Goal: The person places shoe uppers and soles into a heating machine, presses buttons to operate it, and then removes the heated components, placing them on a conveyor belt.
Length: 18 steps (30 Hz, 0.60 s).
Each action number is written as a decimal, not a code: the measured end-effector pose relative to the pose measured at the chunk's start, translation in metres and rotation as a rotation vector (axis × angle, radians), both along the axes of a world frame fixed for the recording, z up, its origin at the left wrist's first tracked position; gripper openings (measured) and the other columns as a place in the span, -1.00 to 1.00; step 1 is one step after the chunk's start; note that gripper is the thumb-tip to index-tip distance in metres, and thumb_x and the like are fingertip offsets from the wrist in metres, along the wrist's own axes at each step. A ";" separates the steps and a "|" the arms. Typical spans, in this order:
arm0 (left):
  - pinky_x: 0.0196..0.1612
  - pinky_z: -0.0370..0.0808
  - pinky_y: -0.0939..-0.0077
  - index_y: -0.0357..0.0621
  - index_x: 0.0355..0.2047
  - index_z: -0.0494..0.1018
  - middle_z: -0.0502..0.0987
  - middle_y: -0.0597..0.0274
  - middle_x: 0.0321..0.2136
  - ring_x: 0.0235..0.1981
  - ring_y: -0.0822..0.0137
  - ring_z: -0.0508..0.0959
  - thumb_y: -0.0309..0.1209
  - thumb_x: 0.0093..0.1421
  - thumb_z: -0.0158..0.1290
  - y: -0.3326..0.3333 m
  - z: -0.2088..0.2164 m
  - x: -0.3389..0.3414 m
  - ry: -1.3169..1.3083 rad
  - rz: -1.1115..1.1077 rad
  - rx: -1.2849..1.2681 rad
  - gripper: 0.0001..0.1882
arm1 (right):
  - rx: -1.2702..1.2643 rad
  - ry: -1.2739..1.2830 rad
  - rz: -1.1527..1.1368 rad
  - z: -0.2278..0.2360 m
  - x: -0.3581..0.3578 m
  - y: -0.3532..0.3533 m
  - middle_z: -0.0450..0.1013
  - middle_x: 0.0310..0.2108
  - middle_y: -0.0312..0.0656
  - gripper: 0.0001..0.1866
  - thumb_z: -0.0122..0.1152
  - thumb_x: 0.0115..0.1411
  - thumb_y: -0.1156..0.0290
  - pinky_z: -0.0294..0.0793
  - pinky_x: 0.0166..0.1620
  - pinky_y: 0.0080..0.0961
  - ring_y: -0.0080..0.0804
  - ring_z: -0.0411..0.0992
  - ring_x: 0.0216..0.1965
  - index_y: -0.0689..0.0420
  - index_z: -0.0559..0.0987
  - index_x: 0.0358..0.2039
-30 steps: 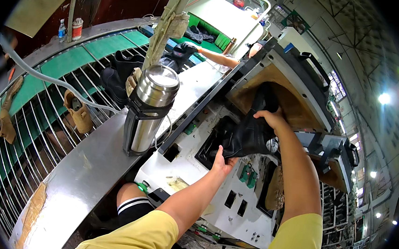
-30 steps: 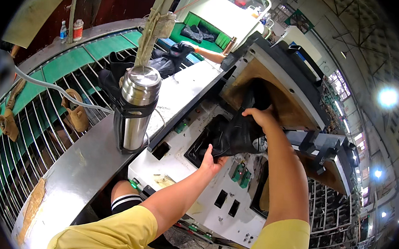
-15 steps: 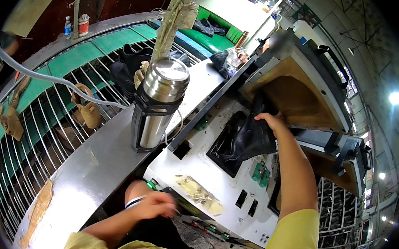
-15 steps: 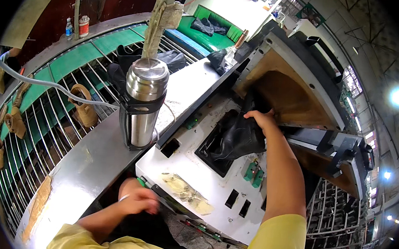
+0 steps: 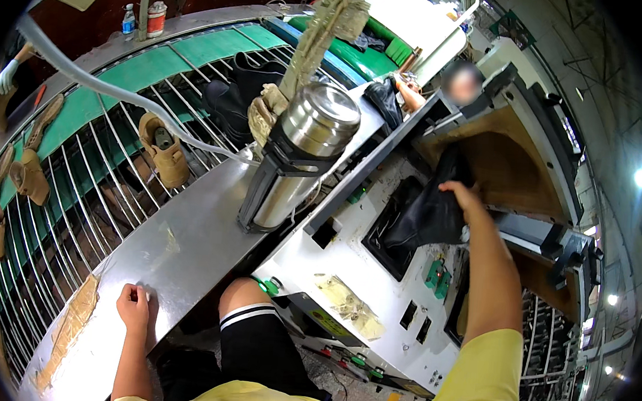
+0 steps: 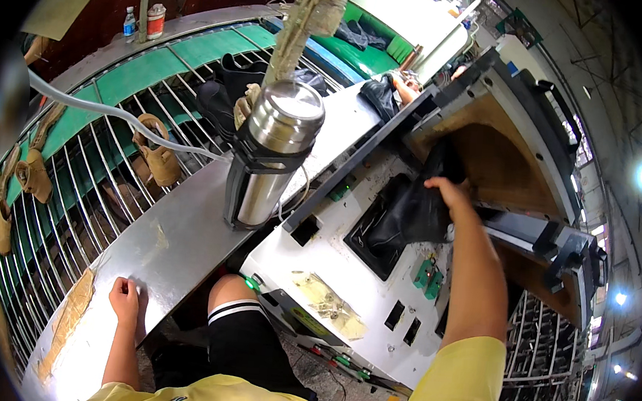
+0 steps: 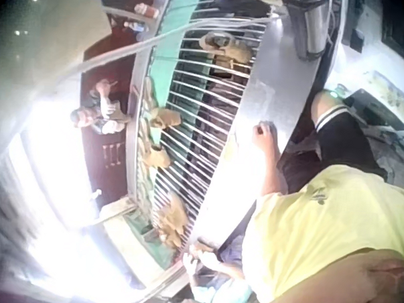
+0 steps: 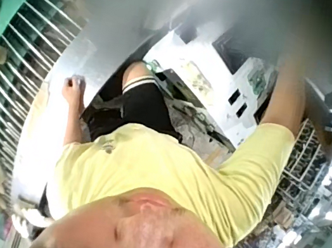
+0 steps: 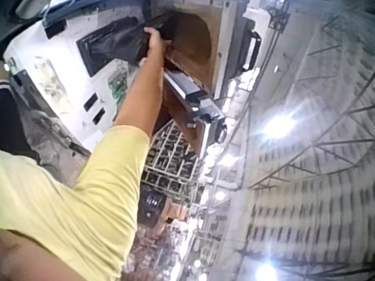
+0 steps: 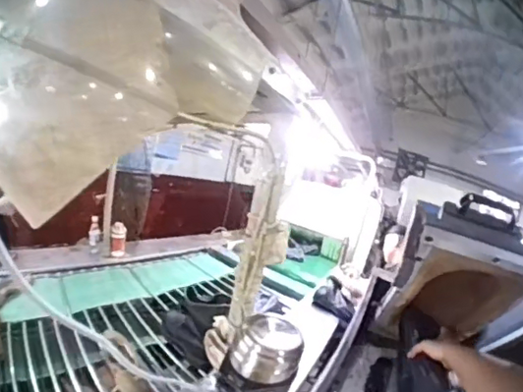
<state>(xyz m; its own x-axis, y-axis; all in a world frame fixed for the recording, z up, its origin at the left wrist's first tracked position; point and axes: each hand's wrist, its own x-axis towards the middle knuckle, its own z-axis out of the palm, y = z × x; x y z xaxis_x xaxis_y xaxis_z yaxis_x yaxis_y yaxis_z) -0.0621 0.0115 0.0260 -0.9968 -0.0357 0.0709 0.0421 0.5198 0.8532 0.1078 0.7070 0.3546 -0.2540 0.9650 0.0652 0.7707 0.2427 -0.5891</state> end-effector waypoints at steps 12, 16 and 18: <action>-0.57 0.27 0.56 -0.27 -0.58 0.35 0.33 0.29 -0.74 -0.68 0.50 0.28 -0.47 0.12 0.04 -0.008 -0.009 -0.004 -0.005 0.022 0.086 -0.81 | -0.358 -0.091 -0.268 -0.052 -0.026 -0.056 0.02 0.30 0.08 0.31 0.47 -0.38 0.11 0.17 0.24 -0.25 -0.07 0.17 0.23 0.29 -0.11 0.31; -0.57 0.26 0.55 -0.26 -0.60 0.35 0.32 0.31 -0.75 -0.68 0.50 0.27 -0.47 0.12 0.04 -0.004 -0.008 -0.004 0.016 0.031 0.095 -0.81 | -0.297 -0.089 -0.191 -0.067 -0.006 -0.032 0.06 0.28 0.09 0.20 0.41 -0.25 0.02 0.17 0.24 -0.21 -0.06 0.15 0.25 0.27 -0.03 0.30; -0.57 0.26 0.55 -0.25 -0.60 0.35 0.32 0.31 -0.75 -0.68 0.50 0.27 -0.47 0.12 0.04 -0.002 -0.008 -0.005 0.025 0.026 0.093 -0.81 | -0.250 -0.135 -0.171 -0.078 0.000 -0.021 0.11 0.25 0.17 0.13 0.33 -0.18 -0.10 0.17 0.24 -0.21 0.03 0.16 0.24 0.23 0.05 0.29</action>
